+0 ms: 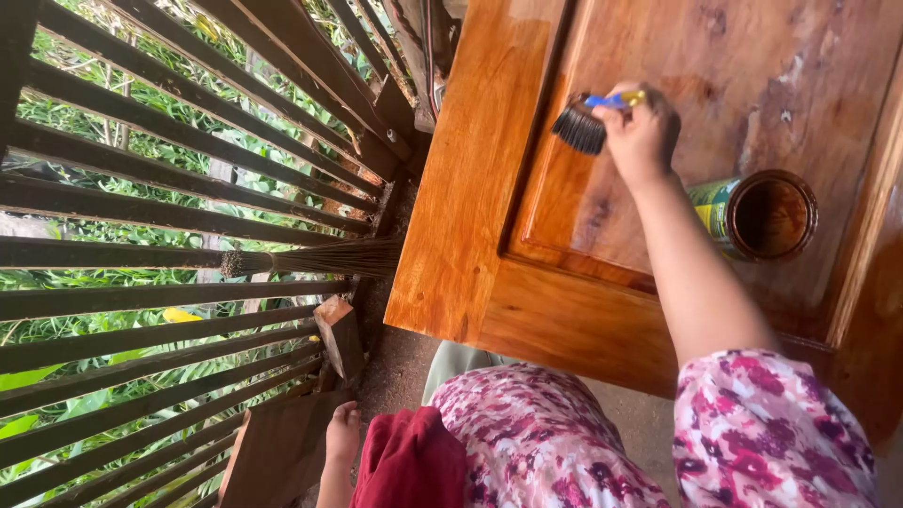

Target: The person applies a dark wood stain to a wooden door panel using a paintbrush. They dip the brush into a can of stain and spread it evenly across the surface, covering the frame and the central panel area.

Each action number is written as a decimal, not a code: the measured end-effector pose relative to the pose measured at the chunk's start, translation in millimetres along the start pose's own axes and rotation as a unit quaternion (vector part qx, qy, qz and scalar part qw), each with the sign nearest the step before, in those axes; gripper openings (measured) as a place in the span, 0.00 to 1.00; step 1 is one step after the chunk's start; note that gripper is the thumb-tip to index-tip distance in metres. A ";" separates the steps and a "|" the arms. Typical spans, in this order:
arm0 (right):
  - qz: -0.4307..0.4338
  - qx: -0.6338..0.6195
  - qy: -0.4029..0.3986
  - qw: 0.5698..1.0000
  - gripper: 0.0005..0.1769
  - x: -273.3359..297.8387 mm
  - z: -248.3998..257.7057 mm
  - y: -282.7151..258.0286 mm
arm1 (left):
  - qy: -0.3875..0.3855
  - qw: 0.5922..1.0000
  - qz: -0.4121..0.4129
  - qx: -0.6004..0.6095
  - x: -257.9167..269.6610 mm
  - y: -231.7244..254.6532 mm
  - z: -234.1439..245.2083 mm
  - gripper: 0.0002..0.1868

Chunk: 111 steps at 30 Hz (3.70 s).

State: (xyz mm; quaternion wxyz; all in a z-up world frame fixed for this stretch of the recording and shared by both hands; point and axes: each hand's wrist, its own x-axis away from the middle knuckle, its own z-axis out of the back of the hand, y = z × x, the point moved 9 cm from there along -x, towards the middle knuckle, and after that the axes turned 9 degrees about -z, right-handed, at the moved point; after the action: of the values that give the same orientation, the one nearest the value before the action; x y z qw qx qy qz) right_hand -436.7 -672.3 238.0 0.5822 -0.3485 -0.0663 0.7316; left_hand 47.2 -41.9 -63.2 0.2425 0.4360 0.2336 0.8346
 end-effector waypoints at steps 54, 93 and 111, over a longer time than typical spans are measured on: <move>0.217 -0.009 -0.152 0.964 0.16 74.7 15.4 -199.5 | -0.025 0.999 0.001 -0.025 -12.0 19.8 -24.4 0.17; -0.157 -0.208 -0.144 0.955 0.07 93.1 68.5 -26.9 | -0.053 0.998 -0.034 -0.021 -42.2 35.7 -14.5 0.17; 0.014 -0.178 0.168 0.969 0.15 -32.7 63.8 -3.9 | -0.050 0.998 -0.018 -0.029 -31.7 19.9 -13.6 0.17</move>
State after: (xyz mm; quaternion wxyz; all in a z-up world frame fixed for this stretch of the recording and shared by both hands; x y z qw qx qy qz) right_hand -468.4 -680.7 301.9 0.5033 -0.5655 -0.0921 0.6468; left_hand 47.6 -79.1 -77.7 0.2812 0.4655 0.2043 0.8139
